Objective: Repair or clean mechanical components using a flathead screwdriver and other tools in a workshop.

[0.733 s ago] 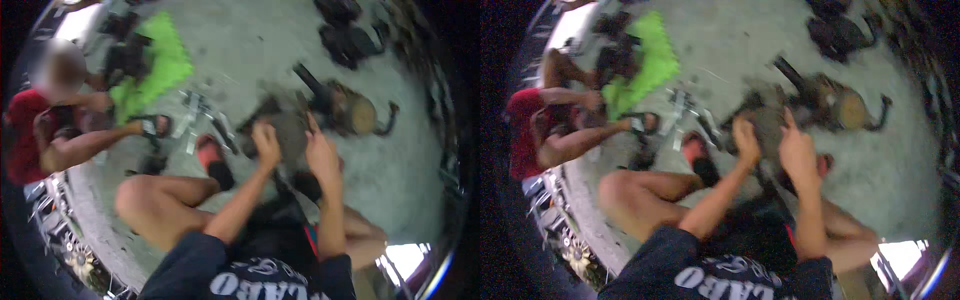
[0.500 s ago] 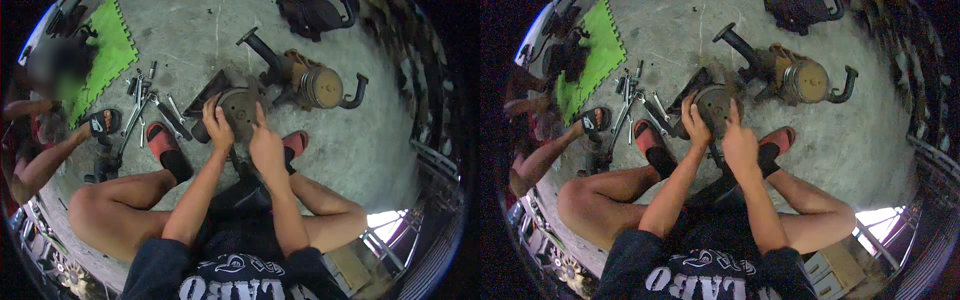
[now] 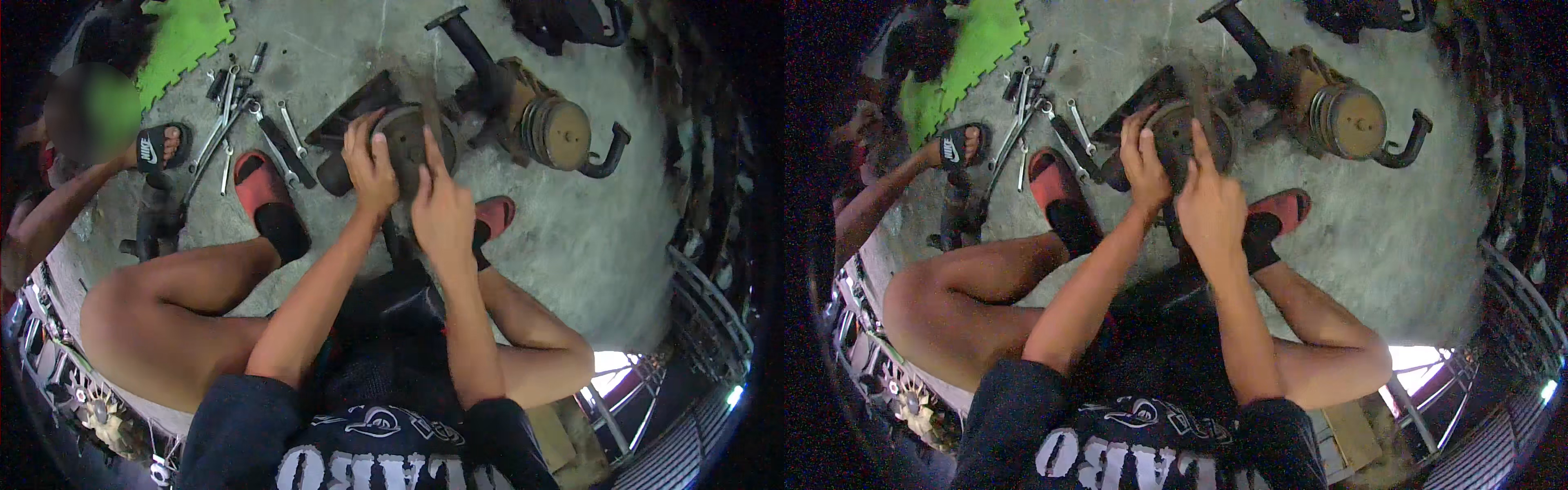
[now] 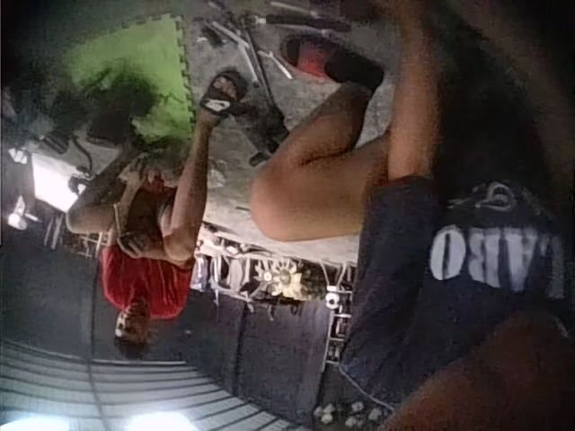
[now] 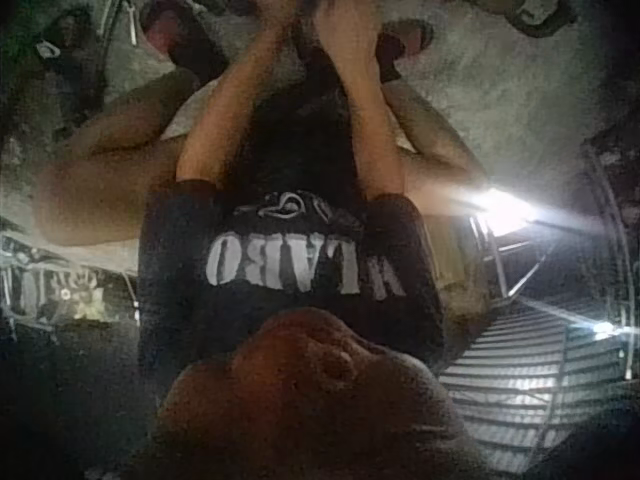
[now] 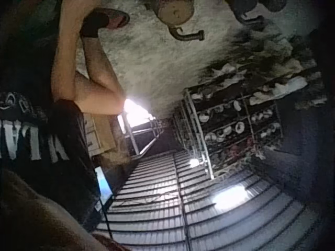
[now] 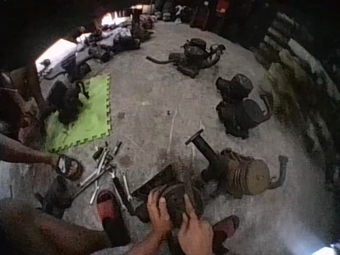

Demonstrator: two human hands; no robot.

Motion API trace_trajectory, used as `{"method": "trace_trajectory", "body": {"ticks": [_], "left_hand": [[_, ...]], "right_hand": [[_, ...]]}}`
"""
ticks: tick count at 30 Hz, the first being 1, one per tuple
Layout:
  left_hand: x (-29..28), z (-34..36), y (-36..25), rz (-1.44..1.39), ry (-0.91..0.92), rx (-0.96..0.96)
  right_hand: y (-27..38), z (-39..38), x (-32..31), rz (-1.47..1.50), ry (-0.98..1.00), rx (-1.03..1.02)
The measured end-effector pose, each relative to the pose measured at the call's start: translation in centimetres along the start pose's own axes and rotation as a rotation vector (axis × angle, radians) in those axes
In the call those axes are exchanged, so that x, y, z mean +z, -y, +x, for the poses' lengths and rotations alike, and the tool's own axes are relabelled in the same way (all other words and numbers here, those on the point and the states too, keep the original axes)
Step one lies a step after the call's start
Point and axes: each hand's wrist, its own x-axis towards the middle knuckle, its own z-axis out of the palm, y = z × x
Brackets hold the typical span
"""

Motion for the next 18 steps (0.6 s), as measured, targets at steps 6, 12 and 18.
{"method": "trace_trajectory", "body": {"ticks": [6, 12, 18], "left_hand": [[-0.6, 1.1, 1.3, -0.016, 0.025, -0.026], [-0.7, 1.3, 0.7, 0.028, 0.035, 0.015], [-0.7, 1.0, 0.8, 0.025, 0.1, -0.005]], "right_hand": [[2.1, 5.4, -0.3, 0.088, 0.074, -0.116], [0.4, -1.5, -1.8, -0.047, 0.088, -0.003], [1.0, 4.7, 1.0, -0.116, 0.027, -0.043]]}}
